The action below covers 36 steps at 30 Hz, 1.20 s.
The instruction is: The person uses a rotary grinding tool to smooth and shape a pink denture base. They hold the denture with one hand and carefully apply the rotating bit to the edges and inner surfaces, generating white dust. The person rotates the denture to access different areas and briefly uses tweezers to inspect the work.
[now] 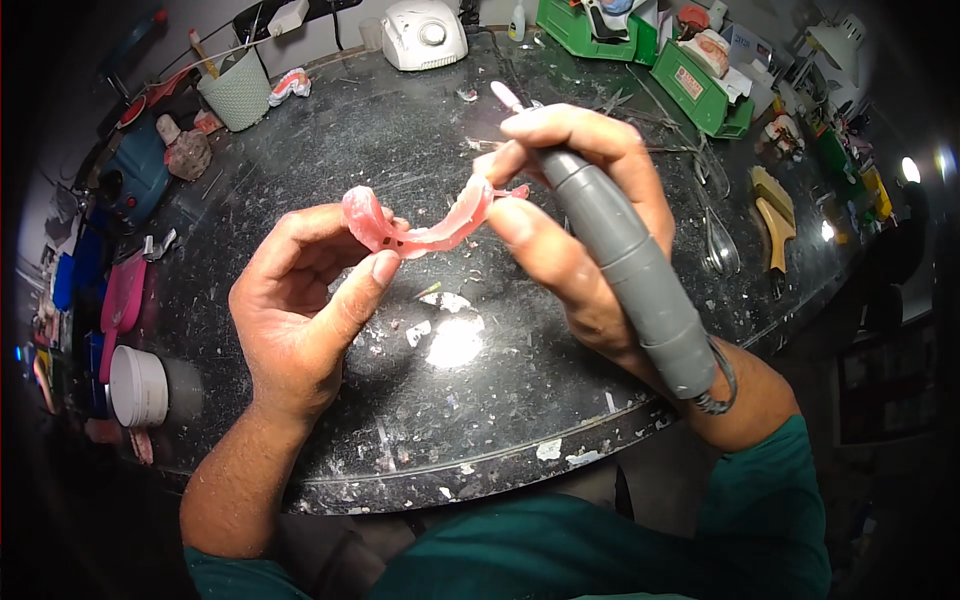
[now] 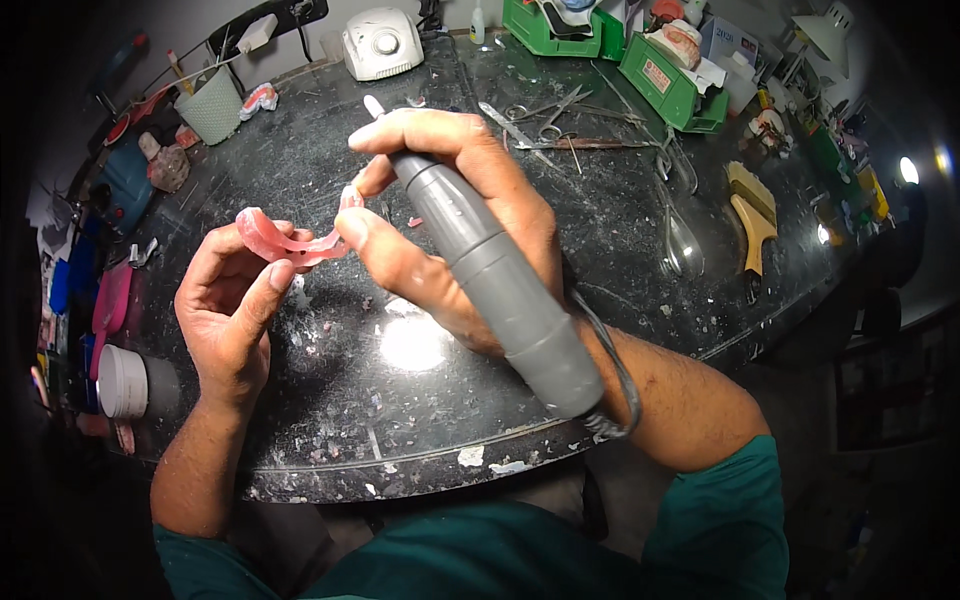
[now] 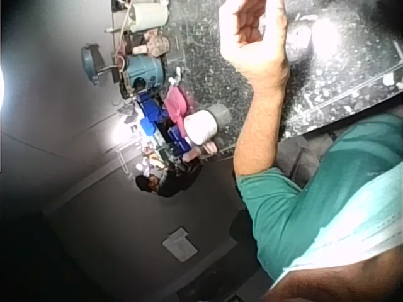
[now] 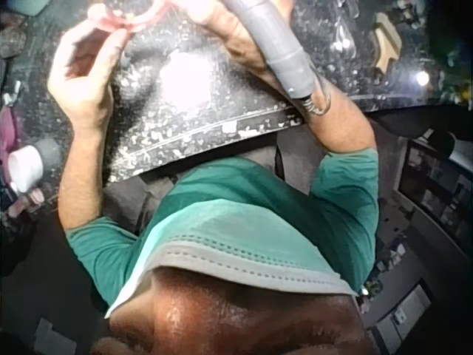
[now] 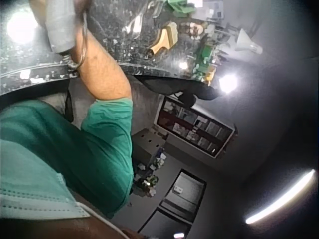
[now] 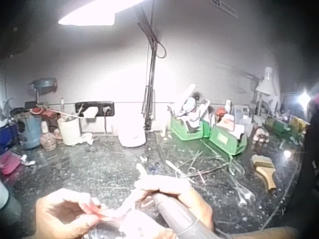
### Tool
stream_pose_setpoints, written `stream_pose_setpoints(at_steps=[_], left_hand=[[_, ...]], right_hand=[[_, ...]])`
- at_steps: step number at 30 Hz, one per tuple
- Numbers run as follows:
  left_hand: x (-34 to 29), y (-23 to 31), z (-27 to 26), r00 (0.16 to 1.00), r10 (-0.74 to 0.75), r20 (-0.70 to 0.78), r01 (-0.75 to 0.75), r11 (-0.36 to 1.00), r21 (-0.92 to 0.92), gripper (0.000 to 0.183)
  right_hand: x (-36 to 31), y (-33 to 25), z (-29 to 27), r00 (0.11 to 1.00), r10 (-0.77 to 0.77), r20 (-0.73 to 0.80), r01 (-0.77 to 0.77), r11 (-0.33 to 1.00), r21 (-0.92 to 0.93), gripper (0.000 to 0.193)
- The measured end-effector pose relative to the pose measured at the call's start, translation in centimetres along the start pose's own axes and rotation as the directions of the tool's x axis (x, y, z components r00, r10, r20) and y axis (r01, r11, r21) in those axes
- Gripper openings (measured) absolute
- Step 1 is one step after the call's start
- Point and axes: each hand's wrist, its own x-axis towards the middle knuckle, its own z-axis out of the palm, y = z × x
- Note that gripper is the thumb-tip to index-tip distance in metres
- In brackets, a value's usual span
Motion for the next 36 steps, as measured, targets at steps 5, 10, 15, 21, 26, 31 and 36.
stream_pose_setpoints(at_steps=[5, 10, 15, 21, 26, 31, 36], left_hand=[[-0.2, -0.1, 0.1, 0.996, 0.078, -0.051, -0.078, 0.997, 0.005, 0.032], [-0.2, 0.0, 0.4, 0.99, 0.128, -0.051, -0.126, 0.991, 0.04, 0.031], [-0.4, 0.0, 0.4, 0.986, 0.165, -0.032, -0.161, 0.982, 0.1, 0.029], [-0.4, 0.1, 0.5, 0.992, 0.124, -0.038, -0.12, 0.988, 0.094, 0.027], [-0.5, 0.3, 0.5, 0.995, 0.091, -0.042, -0.089, 0.995, 0.052, 0.027], [-0.5, 0.4, 0.6, 0.999, 0.021, -0.046, -0.021, 1.0, -0.007, 0.026], [-0.6, 0.3, 0.5, 0.999, 0.013, -0.05, -0.016, 0.998, -0.062, 0.026]], right_hand=[[0.6, -0.2, -1.4, 0.944, -0.277, 0.181, 0.319, 0.906, -0.278, 0.035], [-0.3, 0.9, -0.4, 0.929, -0.322, 0.185, 0.36, 0.903, -0.235, 0.041], [-0.4, 1.1, 0.6, 0.944, -0.313, 0.101, 0.325, 0.936, -0.136, 0.037], [-0.5, 0.9, 0.4, 0.948, -0.291, 0.13, 0.309, 0.939, -0.15, 0.034], [-0.4, 1.0, 0.6, 0.952, -0.29, 0.1, 0.301, 0.944, -0.137, 0.034], [-0.6, 1.0, 0.7, 0.959, -0.266, 0.096, 0.279, 0.948, -0.155, 0.034], [-0.4, 0.6, 0.6, 0.965, -0.234, 0.117, 0.251, 0.955, -0.156, 0.033]])
